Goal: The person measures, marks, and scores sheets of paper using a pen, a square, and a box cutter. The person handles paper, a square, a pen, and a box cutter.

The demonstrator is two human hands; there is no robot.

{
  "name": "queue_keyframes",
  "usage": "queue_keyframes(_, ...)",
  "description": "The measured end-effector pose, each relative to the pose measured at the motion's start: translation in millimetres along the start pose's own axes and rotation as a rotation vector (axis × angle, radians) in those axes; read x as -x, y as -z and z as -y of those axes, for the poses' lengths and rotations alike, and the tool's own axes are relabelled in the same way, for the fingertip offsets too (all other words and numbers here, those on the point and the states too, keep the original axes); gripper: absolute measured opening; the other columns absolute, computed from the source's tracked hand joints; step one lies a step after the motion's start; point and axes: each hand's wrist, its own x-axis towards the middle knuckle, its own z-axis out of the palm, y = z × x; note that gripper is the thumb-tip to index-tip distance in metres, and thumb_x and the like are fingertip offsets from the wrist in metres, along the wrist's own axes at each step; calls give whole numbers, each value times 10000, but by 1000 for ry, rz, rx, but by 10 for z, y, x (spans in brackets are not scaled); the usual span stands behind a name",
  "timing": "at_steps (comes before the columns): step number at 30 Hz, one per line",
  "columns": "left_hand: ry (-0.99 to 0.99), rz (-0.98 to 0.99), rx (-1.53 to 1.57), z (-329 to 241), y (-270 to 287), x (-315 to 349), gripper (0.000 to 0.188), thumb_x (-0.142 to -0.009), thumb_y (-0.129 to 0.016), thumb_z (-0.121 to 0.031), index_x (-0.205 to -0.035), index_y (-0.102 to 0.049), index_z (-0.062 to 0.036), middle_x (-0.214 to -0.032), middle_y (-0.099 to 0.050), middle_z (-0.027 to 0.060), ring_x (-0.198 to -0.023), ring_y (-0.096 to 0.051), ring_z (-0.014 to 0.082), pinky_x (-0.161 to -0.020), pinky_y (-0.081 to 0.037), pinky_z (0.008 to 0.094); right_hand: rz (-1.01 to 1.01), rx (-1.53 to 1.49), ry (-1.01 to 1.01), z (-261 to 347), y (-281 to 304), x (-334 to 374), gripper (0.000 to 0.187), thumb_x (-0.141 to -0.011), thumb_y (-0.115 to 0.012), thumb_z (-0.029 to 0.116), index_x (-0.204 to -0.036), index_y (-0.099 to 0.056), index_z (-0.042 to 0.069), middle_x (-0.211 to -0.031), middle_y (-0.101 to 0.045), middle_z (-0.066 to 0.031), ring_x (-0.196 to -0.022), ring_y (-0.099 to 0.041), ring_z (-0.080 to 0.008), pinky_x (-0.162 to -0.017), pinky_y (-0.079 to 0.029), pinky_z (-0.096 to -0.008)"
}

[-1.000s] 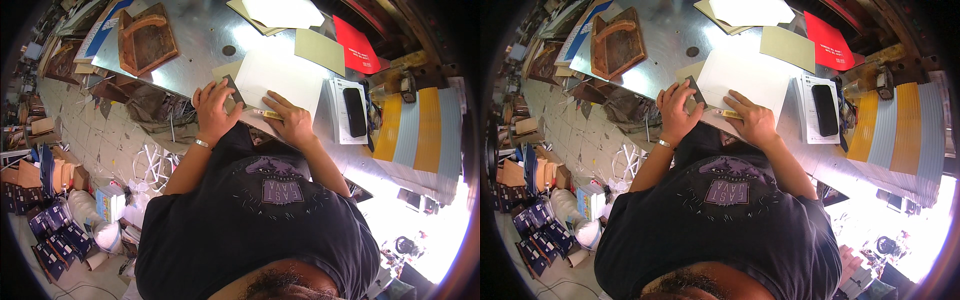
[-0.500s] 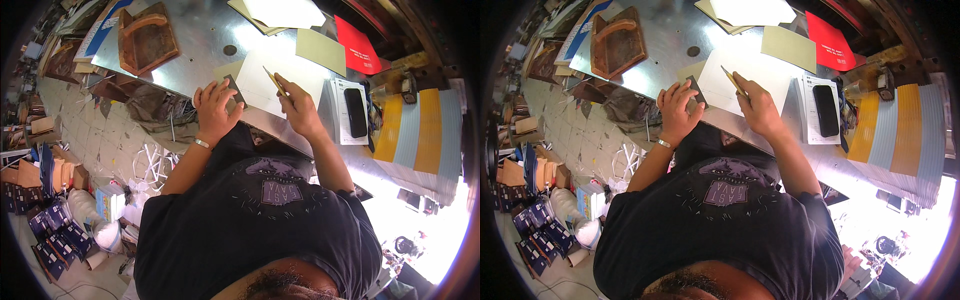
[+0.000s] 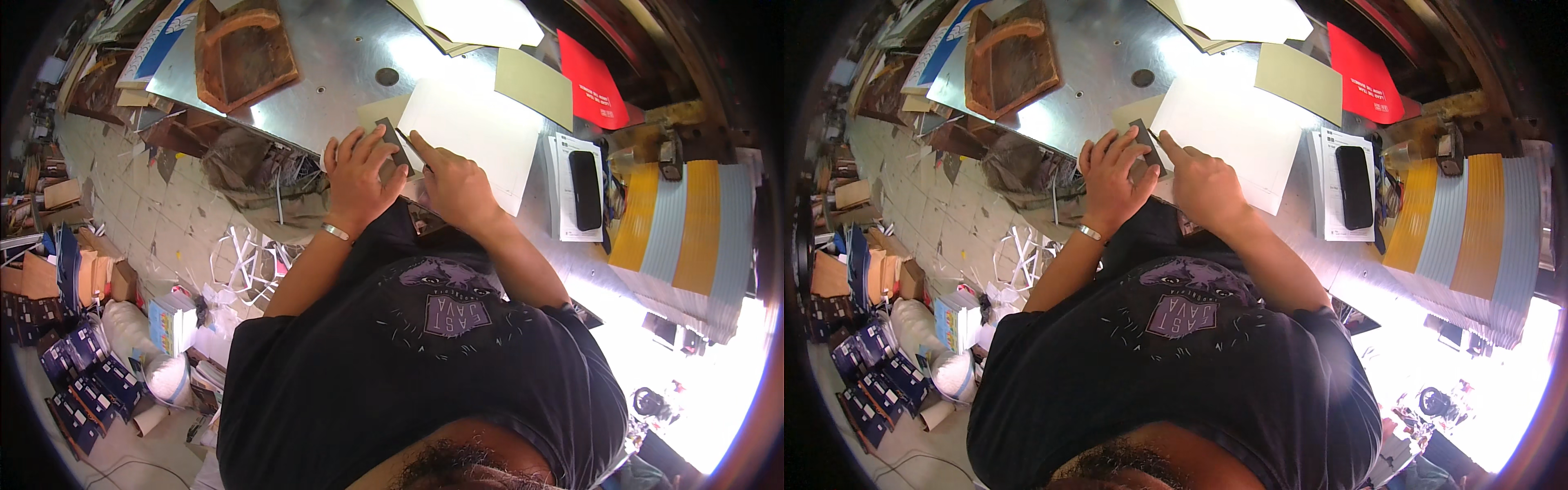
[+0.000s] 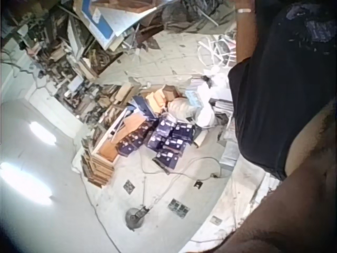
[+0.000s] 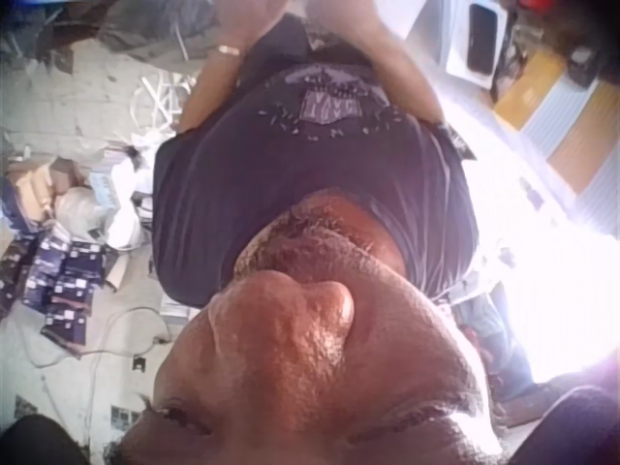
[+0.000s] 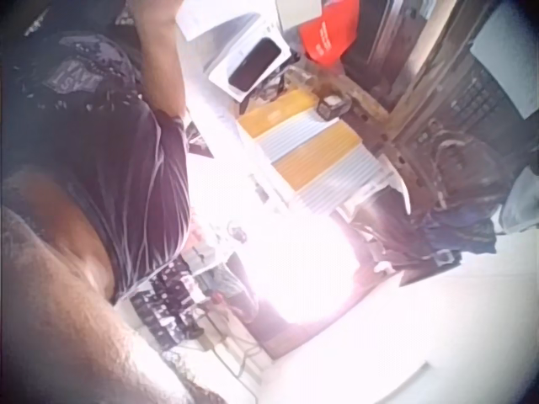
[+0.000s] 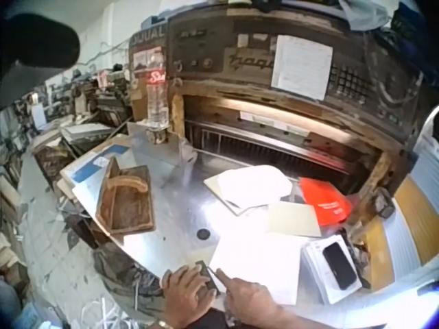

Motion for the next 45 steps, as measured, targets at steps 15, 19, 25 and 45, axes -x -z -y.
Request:
queue_keyframes(15,-10,-29,-37,-1,-26,2,350,-907,-808,-439,-1179,-777,-222,-1491,-702,10,-1427,-552,289,-1268,-255,563,210,167,-35,133,31,-56,747,-970,-651,107,-1680,-429,49,-1123,-742,-213,-929,-788,-424,-830,-648,-514)
queue_keyframes(19,-4,-28,-38,-17,-7,-6,348,-906,-813,-442,-1178,-772,-229,-1486,-702,4,-1425,-551,284,-1269,-257,562,241,191,-50,222,48,-41,788,-961,-659,77,-1697,-384,21,-1136,-733,-217,-935,-788,-416,-816,-649,-510)
queue_keyframes(25,-5,-24,-48,-19,7,-12,346,-902,-818,-439,-1177,-767,-236,-1493,-698,2,-1423,-553,282,-1269,-261,563,267,179,-67,224,63,-61,766,-979,-643,88,-1699,-388,27,-1131,-723,-206,-940,-784,-409,-809,-651,-507)
queue_keyframes(45,0,-6,-72,-12,2,-12,345,-899,-823,-459,-1164,-763,-248,-1490,-692,-20,-1416,-558,268,-1272,-254,558,266,121,-90,232,75,69,729,-1000,-600,83,-1696,-391,37,-1108,-726,-211,-924,-785,-432,-829,-648,-532)
